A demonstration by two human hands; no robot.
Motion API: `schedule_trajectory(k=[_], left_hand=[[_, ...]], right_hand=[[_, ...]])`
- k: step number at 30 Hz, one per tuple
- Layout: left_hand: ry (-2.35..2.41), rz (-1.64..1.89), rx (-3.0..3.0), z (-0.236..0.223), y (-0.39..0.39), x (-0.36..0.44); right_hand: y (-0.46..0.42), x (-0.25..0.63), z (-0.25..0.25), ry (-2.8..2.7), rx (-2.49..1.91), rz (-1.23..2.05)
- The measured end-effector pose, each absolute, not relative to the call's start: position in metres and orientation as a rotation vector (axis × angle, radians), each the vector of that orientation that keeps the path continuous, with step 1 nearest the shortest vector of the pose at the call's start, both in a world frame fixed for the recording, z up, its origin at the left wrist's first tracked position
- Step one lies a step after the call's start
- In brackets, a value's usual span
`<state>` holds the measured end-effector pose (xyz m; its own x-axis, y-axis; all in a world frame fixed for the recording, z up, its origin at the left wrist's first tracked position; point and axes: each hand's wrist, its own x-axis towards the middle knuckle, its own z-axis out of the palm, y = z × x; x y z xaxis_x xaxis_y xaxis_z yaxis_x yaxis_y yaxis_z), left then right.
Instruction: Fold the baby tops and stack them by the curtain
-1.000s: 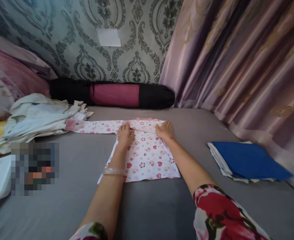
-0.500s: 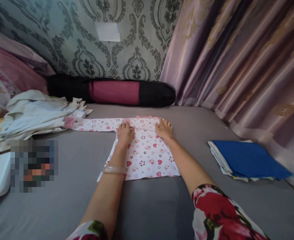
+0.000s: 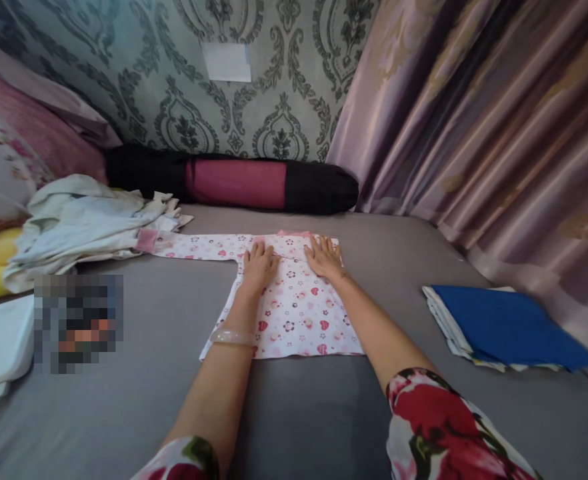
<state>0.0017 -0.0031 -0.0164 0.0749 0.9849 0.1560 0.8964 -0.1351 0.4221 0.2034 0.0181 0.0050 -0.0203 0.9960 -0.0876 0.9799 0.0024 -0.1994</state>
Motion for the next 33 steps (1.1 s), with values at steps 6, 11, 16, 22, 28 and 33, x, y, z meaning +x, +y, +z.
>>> schedule_trajectory(k=[6,11,16,22,28,33], left_hand=[[1.899,0.611,2.12,-0.015,-0.003,0.003],[1.936,0.727,2.067,-0.012,-0.001,0.002],[1.928,0.775,2.078,-0.013,0.001,-0.002],[1.826,0.933,2.02,-0.019,0.006,-0.006],[1.71,1.514,1.612,-0.025,0.02,-0.013],[1.701,1.708,1.205,-0.026,0.027,-0.021]], right_hand=[[0.025,0.194,0.013,-2.158,-2.174,0.334],[0.03,0.17,0.008,-2.243,-2.012,0.251],[0.033,0.167,-0.002,-2.24,-2.06,0.297],[0.033,0.163,0.006,-2.227,-2.114,0.329],[0.024,0.115,0.017,-2.366,-1.854,0.198],[0.028,0.092,0.01,-2.417,-1.85,0.326]])
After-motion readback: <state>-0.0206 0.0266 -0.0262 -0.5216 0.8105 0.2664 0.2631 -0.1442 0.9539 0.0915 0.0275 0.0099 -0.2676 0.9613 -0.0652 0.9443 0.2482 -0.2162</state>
